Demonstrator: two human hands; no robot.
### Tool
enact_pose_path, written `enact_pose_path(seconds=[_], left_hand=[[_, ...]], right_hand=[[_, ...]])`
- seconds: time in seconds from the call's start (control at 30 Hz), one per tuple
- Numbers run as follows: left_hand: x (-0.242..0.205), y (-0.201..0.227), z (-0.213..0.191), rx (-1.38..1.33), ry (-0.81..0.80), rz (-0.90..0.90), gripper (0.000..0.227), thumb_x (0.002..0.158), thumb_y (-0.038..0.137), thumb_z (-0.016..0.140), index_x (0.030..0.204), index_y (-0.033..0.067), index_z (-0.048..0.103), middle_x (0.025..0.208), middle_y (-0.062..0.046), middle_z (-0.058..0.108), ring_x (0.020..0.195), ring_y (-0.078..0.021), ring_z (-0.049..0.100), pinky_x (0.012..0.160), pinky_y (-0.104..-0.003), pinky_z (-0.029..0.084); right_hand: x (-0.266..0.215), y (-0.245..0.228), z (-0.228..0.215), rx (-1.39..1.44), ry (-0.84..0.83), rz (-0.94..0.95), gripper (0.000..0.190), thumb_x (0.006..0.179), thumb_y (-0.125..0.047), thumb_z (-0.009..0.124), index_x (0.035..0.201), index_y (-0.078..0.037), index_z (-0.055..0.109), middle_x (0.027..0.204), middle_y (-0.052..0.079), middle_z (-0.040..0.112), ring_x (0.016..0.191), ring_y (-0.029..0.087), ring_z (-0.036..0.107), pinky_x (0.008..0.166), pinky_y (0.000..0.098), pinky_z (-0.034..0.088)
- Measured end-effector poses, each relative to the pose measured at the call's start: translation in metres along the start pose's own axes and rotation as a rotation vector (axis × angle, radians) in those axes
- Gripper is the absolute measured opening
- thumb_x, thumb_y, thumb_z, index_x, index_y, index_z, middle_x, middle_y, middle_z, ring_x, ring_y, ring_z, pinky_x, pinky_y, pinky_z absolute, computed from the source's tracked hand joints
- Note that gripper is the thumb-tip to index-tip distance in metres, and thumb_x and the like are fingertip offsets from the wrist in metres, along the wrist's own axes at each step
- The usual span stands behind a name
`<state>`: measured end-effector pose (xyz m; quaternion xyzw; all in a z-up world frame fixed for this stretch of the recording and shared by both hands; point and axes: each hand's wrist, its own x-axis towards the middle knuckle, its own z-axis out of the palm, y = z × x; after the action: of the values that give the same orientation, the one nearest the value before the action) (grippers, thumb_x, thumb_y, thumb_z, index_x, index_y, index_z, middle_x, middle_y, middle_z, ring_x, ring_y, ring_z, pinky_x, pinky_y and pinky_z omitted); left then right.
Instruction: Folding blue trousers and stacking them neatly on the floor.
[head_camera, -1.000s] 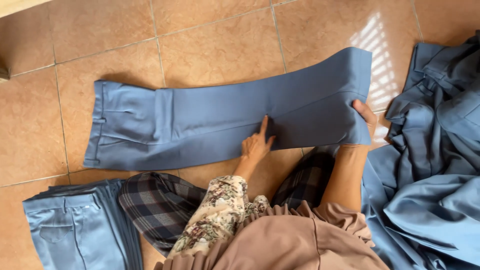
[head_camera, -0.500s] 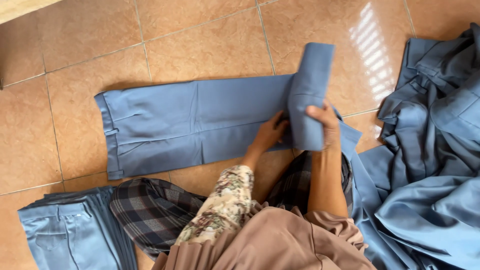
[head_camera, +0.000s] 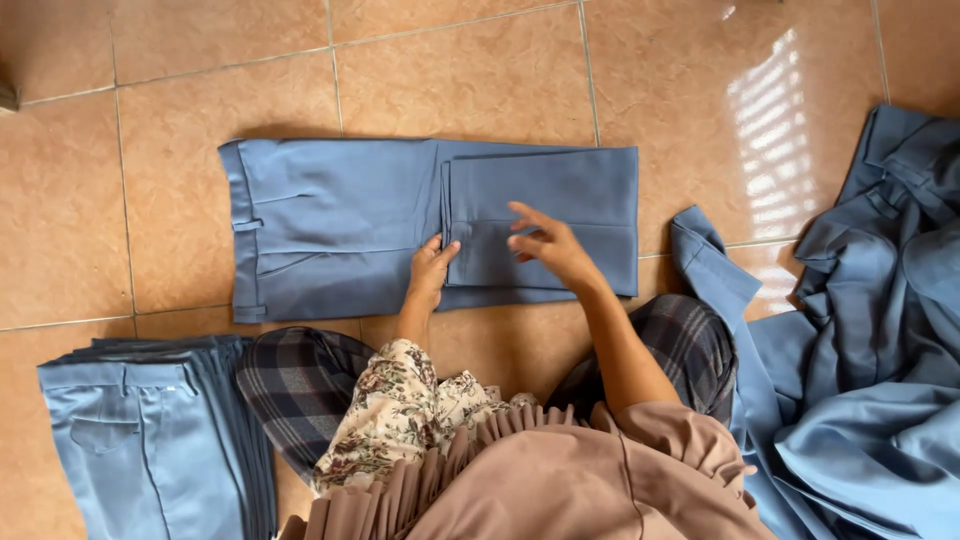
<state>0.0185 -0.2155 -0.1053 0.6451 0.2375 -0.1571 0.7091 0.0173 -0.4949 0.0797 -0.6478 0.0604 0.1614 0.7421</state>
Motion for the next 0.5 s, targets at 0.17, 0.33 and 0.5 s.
enact_pose_path(seconds=[0.17, 0.33, 0.5], left_hand=[[-0.05, 0.034, 0.02, 0.369, 0.173, 0.139, 0.045, 0.093, 0.032, 0.075, 0.134, 0.0167, 0.065, 0.108, -0.017, 0.076, 0.108, -0.0269, 0.071, 0.091, -0.042, 0.058], [-0.085, 0.063, 0.043, 0.639, 0.421, 0.368, 0.046, 0.089, 0.02, 0.074, 0.134, 0.0251, 0.063, 0.099, -0.013, 0.077, 0.09, -0.0301, 0.075, 0.08, -0.043, 0.06], [-0.097, 0.087, 0.106, 1.152, 0.267, 0.947, 0.037, 0.095, 0.01, 0.06, 0.132, 0.0086, 0.063, 0.154, -0.019, 0.045, 0.146, -0.0382, 0.038, 0.117, -0.05, 0.033]], right_hand=[[0.002, 0.007, -0.027, -0.186, 0.314, -0.068, 0.046, 0.094, -0.008, 0.07, 0.139, -0.004, 0.061, 0.104, 0.019, 0.07, 0.083, 0.026, 0.071, 0.069, 0.0362, 0.063], [0.002, 0.006, -0.002, -0.458, 0.479, -0.239, 0.037, 0.096, -0.01, 0.069, 0.133, -0.007, 0.068, 0.109, 0.019, 0.071, 0.094, 0.029, 0.07, 0.074, 0.0376, 0.058], [0.009, 0.019, 0.033, -0.966, 0.268, -0.668, 0.039, 0.105, -0.016, 0.058, 0.143, -0.01, 0.061, 0.137, 0.019, 0.063, 0.13, 0.04, 0.056, 0.105, 0.0474, 0.048]])
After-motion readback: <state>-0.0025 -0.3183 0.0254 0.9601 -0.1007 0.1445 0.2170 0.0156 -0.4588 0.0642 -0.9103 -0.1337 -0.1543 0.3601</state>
